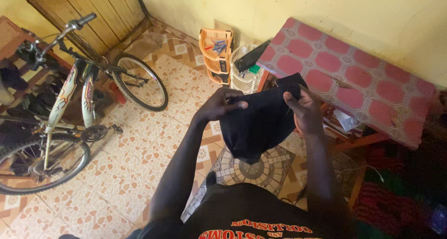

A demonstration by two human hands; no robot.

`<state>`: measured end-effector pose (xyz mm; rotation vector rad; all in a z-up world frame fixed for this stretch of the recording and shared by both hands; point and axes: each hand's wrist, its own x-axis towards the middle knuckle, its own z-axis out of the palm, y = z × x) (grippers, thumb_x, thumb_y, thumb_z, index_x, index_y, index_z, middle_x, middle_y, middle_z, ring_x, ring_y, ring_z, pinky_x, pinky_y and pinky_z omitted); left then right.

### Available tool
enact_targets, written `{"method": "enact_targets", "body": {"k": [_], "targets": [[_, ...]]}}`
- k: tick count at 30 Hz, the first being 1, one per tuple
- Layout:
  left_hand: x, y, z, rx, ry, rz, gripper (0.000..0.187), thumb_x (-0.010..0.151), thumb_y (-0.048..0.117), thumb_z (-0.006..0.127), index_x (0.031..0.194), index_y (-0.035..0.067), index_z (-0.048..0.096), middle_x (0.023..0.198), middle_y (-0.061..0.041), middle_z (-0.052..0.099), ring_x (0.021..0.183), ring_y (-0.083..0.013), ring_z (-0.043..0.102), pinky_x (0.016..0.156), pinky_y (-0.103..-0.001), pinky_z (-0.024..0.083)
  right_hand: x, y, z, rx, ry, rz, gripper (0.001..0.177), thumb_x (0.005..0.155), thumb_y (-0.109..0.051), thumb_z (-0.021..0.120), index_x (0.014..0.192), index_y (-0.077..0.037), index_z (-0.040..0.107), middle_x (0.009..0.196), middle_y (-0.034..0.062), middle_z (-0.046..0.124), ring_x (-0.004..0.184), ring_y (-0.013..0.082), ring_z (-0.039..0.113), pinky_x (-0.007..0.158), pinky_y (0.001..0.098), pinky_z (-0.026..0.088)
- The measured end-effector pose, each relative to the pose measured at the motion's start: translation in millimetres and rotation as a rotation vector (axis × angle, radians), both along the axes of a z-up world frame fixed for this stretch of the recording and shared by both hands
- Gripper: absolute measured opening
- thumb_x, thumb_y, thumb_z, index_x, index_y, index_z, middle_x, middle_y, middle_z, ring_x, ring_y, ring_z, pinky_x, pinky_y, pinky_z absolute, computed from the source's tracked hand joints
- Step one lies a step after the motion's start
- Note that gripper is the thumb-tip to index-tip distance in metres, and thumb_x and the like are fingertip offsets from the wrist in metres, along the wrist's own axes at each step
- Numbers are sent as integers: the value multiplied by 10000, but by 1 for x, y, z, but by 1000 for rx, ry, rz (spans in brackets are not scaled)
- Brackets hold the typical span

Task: The person folds pants and other clothes by hand and places them into a suitcase.

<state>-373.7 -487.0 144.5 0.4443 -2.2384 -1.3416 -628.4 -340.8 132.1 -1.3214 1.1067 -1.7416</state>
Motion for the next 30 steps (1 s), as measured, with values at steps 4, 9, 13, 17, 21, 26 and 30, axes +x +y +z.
{"method": "enact_targets", "body": {"k": [4, 9, 13, 17, 21, 26, 30], "targets": [[-6, -3, 15, 5, 137, -55, 233, 957, 225, 788, 1036, 24, 699, 1008, -74, 690, 1031, -177, 639, 946, -353, 497, 0, -10, 0, 9, -95, 12, 258, 1018, -167, 734, 1195, 11, 675, 1119, 23, 700, 1036, 119, 641, 975, 316, 514], [-26, -4, 47, -170, 239, -304, 203, 983, 172, 734, 1107, 28, 662, 1238, -77, 685, 1236, -213, 623, 1102, -385, 491, 2, -14, 3, 146, -88, 10, 232, 986, -130, 713, 1174, 4, 688, 1086, 49, 732, 1002, 127, 667, 941, 300, 533], [-42, -8, 61, -212, 243, -433, 206, 1007, 144, 716, 1148, 24, 626, 1297, -77, 685, 1296, -223, 613, 1138, -386, 476, 3, -18, 2, 39, -114, 109, 267, 983, -99, 743, 1218, -10, 653, 1083, 41, 705, 1010, 113, 641, 925, 284, 512], [-50, -6, 62, -135, 236, -526, 149, 1023, 130, 737, 1114, 44, 656, 1275, -61, 728, 1249, -213, 671, 1149, -390, 511, 7, -20, -4, 34, -116, 176, 272, 920, 3, 780, 1159, 0, 652, 1031, 13, 652, 984, 107, 608, 898, 285, 495], [-49, -11, 64, -167, 200, -402, 266, 927, 179, 809, 1143, 63, 706, 1167, -61, 734, 1159, -232, 695, 1076, -399, 533, 27, -25, -1, -27, -282, 154, 194, 921, 29, 749, 1082, -17, 650, 1019, 31, 664, 953, 113, 624, 892, 286, 506], [-46, -14, 64, -395, 163, -221, 532, 859, 275, 850, 1303, 74, 637, 1241, -78, 677, 1200, -244, 638, 1099, -435, 448, 40, -31, -5, -114, -281, 155, 198, 874, 60, 757, 970, -48, 621, 1129, -7, 652, 1087, 73, 615, 982, 271, 497], [-37, -13, 55, -606, 61, -220, 351, 907, 242, 858, 1212, 117, 736, 1410, -145, 524, 1384, -338, 452, 1110, -540, 314, 41, -35, -17, -24, -221, 28, 224, 884, 68, 752, 1057, -33, 650, 1015, 36, 665, 918, 106, 625, 843, 280, 518]]}}
